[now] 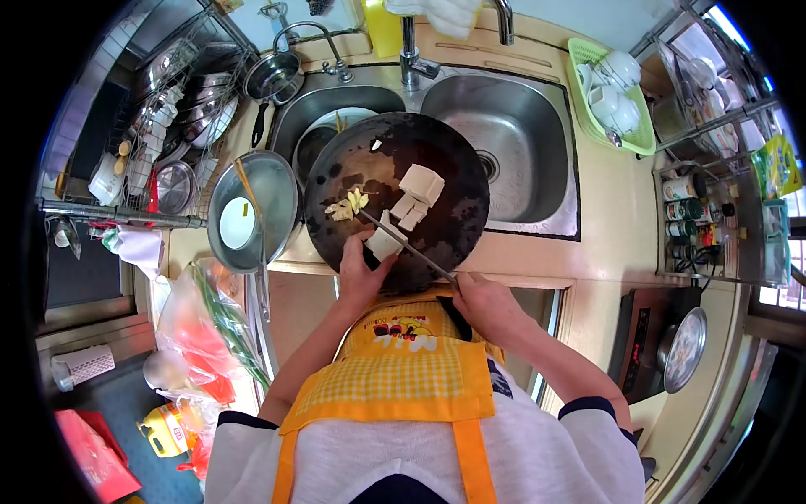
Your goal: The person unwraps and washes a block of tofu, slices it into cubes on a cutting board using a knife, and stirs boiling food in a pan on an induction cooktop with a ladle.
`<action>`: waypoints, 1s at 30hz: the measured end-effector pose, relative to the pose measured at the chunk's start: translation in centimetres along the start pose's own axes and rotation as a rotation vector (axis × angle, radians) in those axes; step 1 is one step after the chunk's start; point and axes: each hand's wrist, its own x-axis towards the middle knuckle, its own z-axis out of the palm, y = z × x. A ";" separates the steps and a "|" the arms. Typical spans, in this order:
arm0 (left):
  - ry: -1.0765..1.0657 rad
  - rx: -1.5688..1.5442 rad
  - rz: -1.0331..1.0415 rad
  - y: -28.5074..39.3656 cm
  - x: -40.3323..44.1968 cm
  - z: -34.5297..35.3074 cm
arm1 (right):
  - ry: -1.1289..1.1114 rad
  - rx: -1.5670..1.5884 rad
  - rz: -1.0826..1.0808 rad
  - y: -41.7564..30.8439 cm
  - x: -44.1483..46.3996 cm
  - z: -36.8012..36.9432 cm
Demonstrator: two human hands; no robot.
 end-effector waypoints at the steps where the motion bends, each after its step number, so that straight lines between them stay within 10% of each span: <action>1: 0.001 -0.007 -0.008 0.0 0.0 0.0 | -0.004 -0.011 0.006 0.0 0.1 0.1; 30: 0.030 -0.038 -0.142 -0.2 -0.6 -0.5 | -0.229 -0.170 0.124 0.8 2.6 2.7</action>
